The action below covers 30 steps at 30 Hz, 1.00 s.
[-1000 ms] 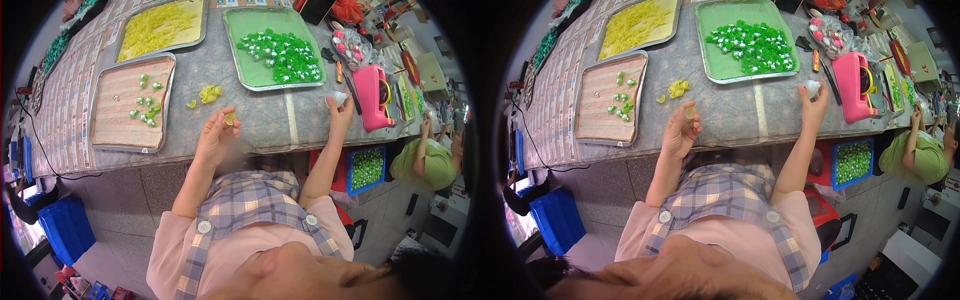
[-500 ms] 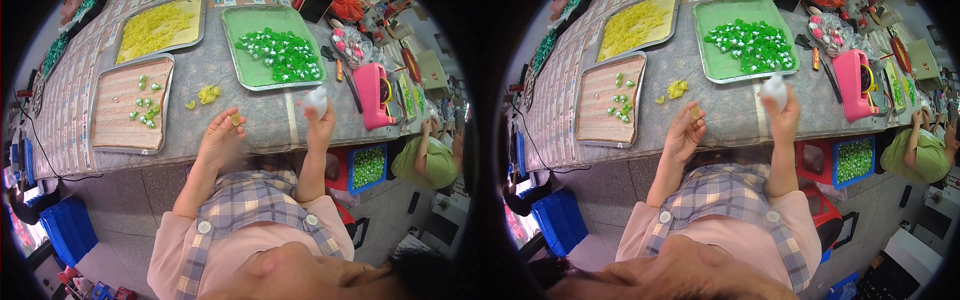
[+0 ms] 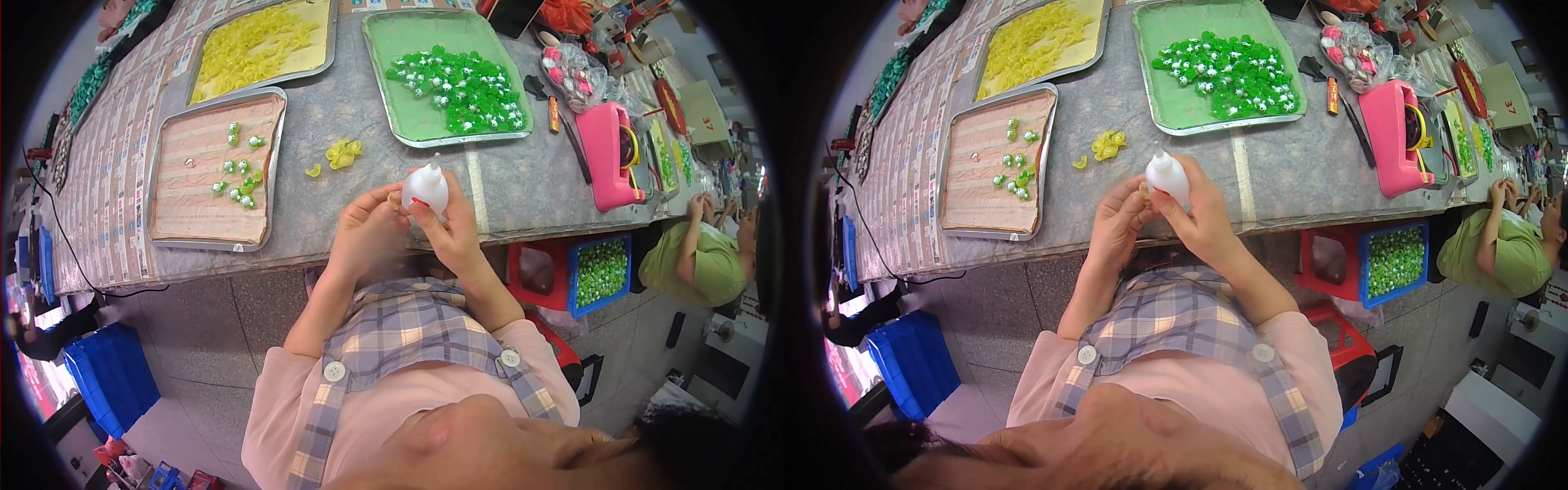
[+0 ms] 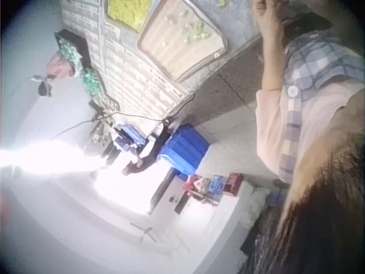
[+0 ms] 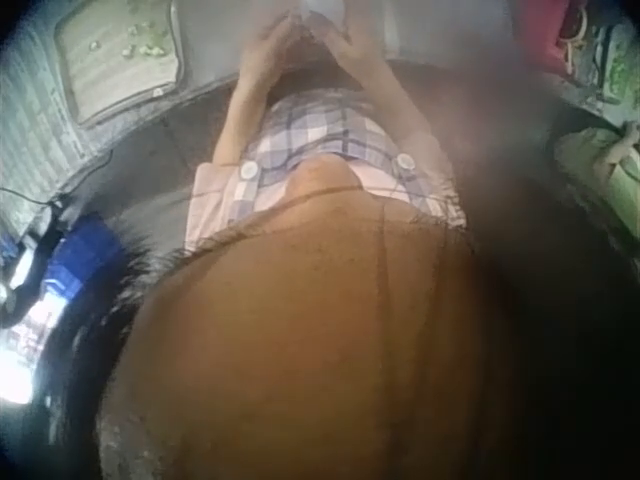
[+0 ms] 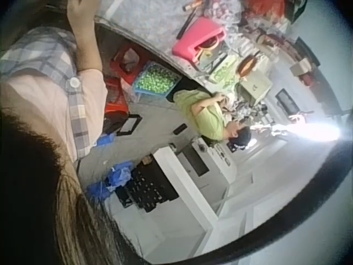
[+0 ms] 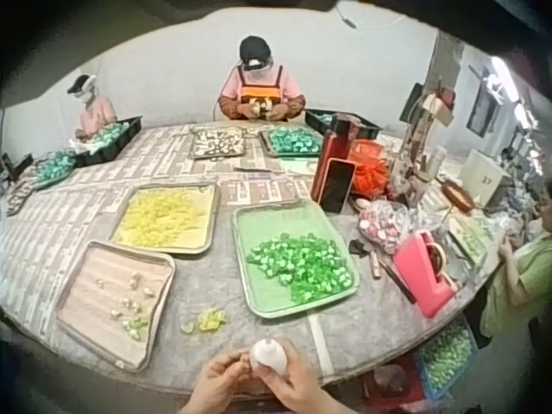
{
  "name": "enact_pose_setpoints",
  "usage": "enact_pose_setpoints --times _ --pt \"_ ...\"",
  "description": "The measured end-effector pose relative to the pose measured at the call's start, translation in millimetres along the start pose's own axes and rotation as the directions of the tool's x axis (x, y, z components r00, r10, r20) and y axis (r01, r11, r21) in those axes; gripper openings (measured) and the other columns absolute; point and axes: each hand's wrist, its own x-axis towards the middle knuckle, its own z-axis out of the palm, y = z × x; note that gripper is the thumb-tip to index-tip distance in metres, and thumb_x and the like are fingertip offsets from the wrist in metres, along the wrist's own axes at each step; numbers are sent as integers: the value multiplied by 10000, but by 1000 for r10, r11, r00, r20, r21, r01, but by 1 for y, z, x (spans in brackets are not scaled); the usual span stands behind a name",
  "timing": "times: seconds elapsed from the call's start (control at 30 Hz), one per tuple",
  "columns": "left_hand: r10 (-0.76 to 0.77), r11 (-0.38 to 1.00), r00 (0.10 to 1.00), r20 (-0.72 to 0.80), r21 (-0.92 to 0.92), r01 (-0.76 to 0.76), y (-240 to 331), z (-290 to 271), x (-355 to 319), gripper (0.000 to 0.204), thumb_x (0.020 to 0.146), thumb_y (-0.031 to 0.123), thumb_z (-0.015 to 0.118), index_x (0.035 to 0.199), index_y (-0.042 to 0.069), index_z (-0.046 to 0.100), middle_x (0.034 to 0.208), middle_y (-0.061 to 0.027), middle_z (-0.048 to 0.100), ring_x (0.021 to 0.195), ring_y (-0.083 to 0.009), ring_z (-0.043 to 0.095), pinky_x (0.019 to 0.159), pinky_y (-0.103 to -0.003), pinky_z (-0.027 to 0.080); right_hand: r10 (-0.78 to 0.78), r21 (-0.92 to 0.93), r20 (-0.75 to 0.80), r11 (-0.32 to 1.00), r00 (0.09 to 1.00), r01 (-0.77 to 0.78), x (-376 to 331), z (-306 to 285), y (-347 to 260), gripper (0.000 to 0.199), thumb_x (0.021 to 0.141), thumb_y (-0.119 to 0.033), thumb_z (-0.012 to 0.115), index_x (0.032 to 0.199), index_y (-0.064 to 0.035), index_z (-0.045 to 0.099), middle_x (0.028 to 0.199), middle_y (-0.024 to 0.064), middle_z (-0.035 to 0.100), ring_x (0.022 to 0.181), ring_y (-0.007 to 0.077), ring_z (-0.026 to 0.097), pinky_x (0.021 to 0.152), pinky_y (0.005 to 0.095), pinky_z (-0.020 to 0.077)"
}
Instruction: The person assembles small plastic toy figurines by hand, joining plastic toy parts with glue from a glue bottle.
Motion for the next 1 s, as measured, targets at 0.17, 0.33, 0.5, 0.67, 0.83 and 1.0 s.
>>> enact_pose_setpoints --times 0.17,0.33,0.5,0.67,0.83,1.0 --pt "9 1000 999 33 22 -10 -1 -5 0 274 813 122 527 1056 -5 517 913 -54 576 761 -103 546 710 -248 459 86 286 45 953 995 -95 -1 0 2 358 760 -169 612 1049 -28 456 907 57 548 798 144 537 675 260 426" --pt "-33 988 997 68 -146 43 0 -14 3 294 803 137 541 1057 -8 512 939 -69 571 810 -130 551 733 -279 464 55 360 -174 933 983 12 -3 -15 5 364 723 -188 662 989 -20 478 868 17 523 743 86 495 645 203 403" --pt "-45 890 986 158 -443 112 -3 -23 5 370 812 160 530 1126 -6 428 974 -114 559 856 -181 565 746 -294 497 2 367 -391 917 920 154 -2 -28 -2 374 687 -240 702 904 -22 490 817 0 496 698 53 460 604 173 371" --pt "-40 877 988 146 -469 105 -5 -20 5 375 810 186 540 1117 3 429 954 -109 562 840 -180 567 734 -289 501 -159 167 -493 948 855 272 -3 -29 -2 386 654 -280 726 842 -39 490 758 -10 485 654 52 439 556 175 349" --pt "-42 866 985 166 -485 118 -7 -20 5 372 818 227 532 1101 7 433 899 -106 564 803 -175 568 728 -292 503 -294 23 -416 943 860 333 -7 -25 -1 367 649 -266 723 814 -33 492 704 19 503 602 89 466 523 206 369" --pt "-58 895 989 137 -431 112 -8 -20 4 389 825 259 519 1101 0 427 854 -100 561 769 -173 567 713 -296 504 -338 -107 -322 941 885 320 -9 -23 0 347 649 -247 718 809 -31 499 678 53 524 550 134 490 484 233 380"
